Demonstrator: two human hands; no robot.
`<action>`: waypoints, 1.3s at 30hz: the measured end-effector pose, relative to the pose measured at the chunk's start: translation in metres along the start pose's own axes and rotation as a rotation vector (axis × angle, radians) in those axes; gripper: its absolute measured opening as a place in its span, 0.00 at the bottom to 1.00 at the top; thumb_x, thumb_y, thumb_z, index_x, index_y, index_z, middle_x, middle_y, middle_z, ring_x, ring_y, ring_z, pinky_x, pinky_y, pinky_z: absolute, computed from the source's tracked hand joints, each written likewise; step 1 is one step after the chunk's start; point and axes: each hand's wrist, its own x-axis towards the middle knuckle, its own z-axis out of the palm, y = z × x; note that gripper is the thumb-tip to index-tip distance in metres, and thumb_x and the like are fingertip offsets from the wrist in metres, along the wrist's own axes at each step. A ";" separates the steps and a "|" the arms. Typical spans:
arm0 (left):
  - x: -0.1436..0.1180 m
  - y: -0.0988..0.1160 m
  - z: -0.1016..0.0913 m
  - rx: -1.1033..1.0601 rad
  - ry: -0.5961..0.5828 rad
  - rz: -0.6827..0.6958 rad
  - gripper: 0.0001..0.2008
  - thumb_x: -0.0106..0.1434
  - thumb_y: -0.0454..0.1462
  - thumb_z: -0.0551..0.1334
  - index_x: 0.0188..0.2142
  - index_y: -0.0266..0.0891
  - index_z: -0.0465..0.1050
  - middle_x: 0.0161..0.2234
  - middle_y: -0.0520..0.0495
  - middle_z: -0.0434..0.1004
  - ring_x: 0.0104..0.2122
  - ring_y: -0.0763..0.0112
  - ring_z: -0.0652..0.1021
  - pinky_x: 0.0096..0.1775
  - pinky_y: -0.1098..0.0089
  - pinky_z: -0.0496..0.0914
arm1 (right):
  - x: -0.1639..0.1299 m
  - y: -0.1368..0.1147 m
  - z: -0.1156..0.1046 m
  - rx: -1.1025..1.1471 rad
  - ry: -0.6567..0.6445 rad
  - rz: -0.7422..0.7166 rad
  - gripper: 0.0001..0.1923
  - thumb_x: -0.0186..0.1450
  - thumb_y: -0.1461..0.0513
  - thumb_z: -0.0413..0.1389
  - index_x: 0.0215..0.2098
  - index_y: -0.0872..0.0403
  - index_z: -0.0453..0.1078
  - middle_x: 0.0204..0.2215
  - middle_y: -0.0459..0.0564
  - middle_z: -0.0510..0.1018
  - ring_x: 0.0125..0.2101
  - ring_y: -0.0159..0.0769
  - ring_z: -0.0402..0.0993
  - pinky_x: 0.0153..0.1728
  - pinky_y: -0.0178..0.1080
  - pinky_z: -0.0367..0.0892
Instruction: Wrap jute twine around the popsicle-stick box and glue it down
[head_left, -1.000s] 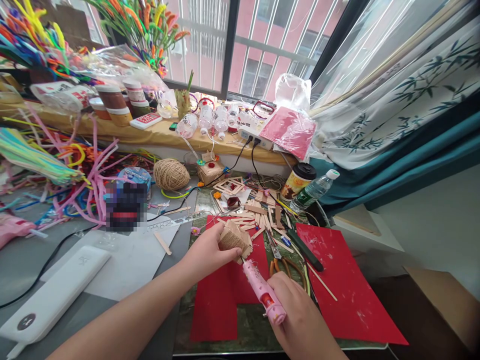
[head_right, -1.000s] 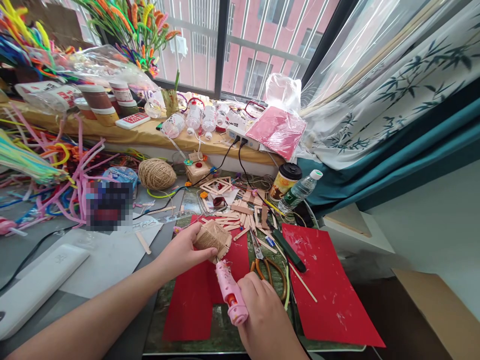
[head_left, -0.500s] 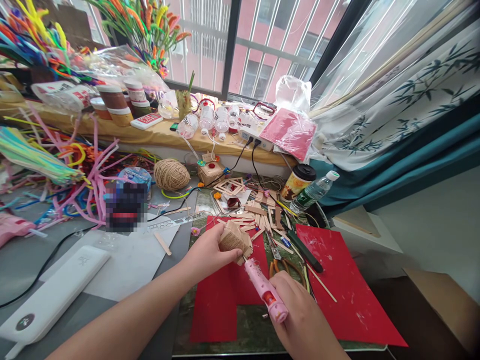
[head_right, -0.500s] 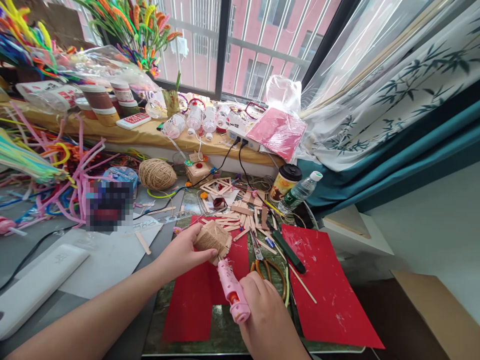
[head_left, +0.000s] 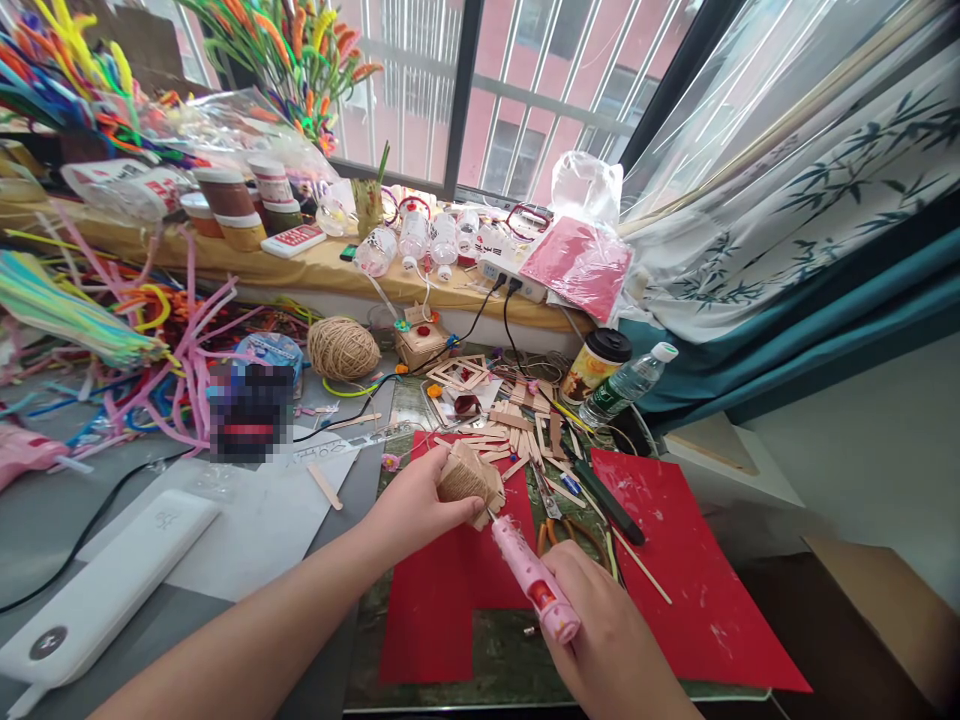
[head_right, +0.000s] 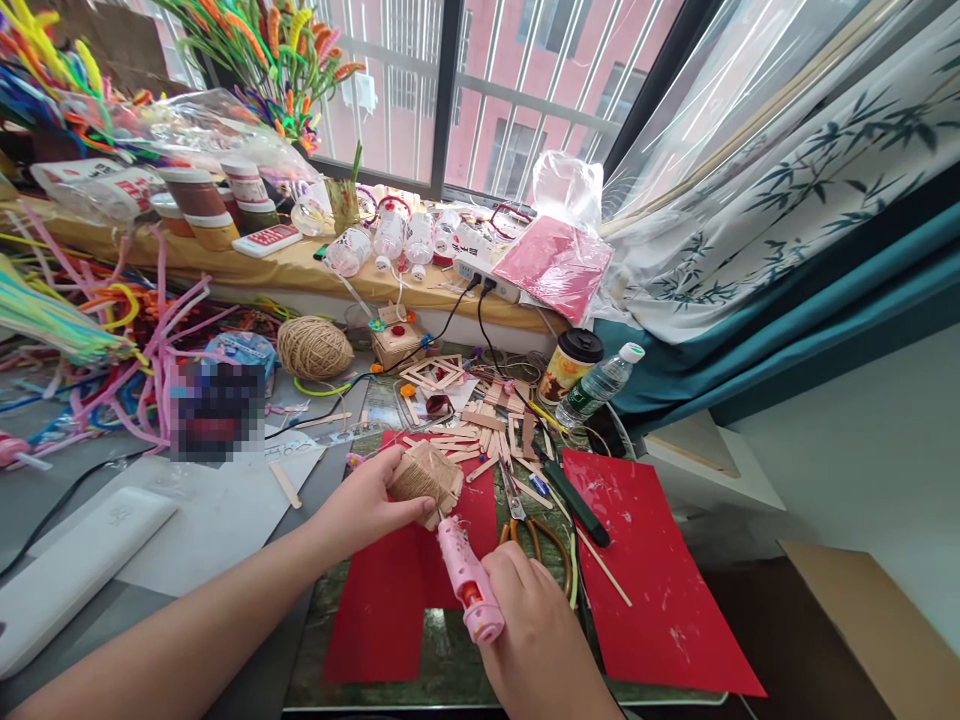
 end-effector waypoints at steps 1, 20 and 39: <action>0.000 0.000 0.000 0.001 -0.002 -0.001 0.17 0.57 0.46 0.72 0.39 0.44 0.68 0.39 0.49 0.81 0.40 0.55 0.81 0.38 0.64 0.71 | 0.001 0.000 -0.001 0.004 0.003 -0.003 0.07 0.76 0.63 0.43 0.42 0.50 0.62 0.37 0.53 0.74 0.33 0.44 0.71 0.32 0.41 0.68; -0.001 0.000 0.000 0.018 -0.008 -0.008 0.18 0.57 0.46 0.72 0.41 0.44 0.69 0.40 0.50 0.81 0.40 0.56 0.81 0.38 0.64 0.70 | 0.001 0.003 0.001 0.022 0.020 0.041 0.07 0.76 0.64 0.44 0.40 0.49 0.62 0.35 0.50 0.72 0.31 0.42 0.70 0.31 0.40 0.66; -0.002 0.003 -0.001 0.030 -0.017 0.001 0.17 0.57 0.46 0.72 0.41 0.44 0.70 0.41 0.49 0.82 0.41 0.56 0.81 0.38 0.65 0.71 | 0.000 0.006 -0.005 0.068 0.026 0.089 0.07 0.74 0.66 0.46 0.39 0.49 0.63 0.36 0.49 0.73 0.32 0.41 0.74 0.31 0.38 0.69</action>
